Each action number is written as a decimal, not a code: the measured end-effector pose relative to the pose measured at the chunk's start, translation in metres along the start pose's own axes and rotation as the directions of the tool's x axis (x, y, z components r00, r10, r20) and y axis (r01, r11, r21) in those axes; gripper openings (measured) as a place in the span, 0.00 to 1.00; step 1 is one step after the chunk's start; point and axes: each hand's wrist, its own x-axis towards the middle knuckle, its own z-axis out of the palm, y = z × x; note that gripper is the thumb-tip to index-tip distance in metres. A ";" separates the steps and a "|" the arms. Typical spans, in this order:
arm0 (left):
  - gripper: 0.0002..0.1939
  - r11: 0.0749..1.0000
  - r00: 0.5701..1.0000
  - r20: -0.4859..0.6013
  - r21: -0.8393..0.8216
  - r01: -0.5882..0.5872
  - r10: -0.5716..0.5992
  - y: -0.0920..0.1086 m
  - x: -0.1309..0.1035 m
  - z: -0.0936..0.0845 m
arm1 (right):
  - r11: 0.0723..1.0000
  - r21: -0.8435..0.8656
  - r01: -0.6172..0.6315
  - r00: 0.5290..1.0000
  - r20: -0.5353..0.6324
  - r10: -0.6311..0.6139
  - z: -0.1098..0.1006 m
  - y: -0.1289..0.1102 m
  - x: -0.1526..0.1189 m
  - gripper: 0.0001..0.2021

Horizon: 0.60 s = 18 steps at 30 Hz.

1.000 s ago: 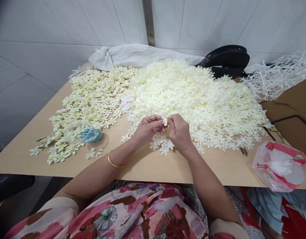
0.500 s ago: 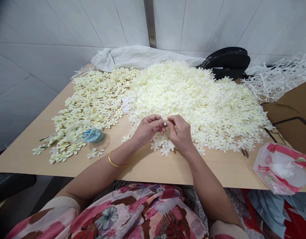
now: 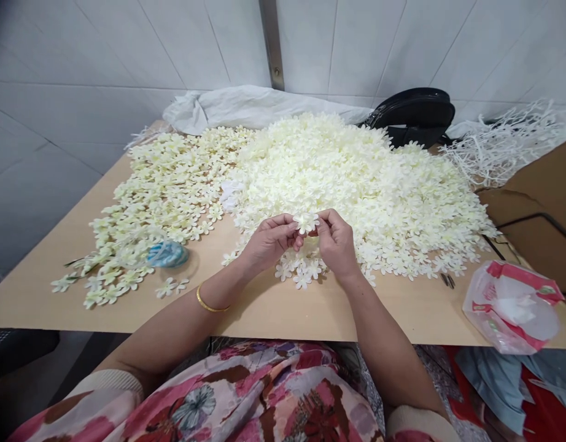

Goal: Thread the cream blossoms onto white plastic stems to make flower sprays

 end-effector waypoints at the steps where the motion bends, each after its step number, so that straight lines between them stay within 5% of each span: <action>1: 0.12 1.000 1.000 -0.019 0.001 0.000 0.000 0.000 0.000 0.000 | 0.994 0.101 -0.037 0.999 -0.013 0.038 -0.001 0.002 0.002 0.06; 5: 0.12 1.000 0.996 -0.084 0.025 -0.015 0.017 0.001 0.001 0.000 | 0.901 0.418 -0.120 0.987 -0.049 0.154 -0.005 0.004 0.010 0.08; 8: 0.13 0.998 0.995 -0.098 0.058 -0.021 0.027 0.002 0.000 0.001 | 0.909 0.409 -0.076 0.982 -0.130 0.141 -0.010 0.003 0.013 0.09; 12: 0.12 0.995 0.992 -0.121 0.096 -0.019 0.030 0.001 0.000 0.001 | 0.995 -0.082 0.049 0.922 -0.380 -0.077 -0.021 0.006 0.015 0.07; 15: 0.12 0.993 0.991 -0.127 0.115 -0.030 0.045 0.000 -0.001 0.001 | 0.875 -0.474 0.098 0.900 -0.334 -0.282 -0.028 0.009 0.017 0.06; 18: 0.11 0.990 0.990 -0.124 0.136 -0.047 0.064 -0.002 0.000 0.001 | 0.773 -0.599 0.209 0.847 -0.284 -0.449 -0.027 0.006 0.014 0.05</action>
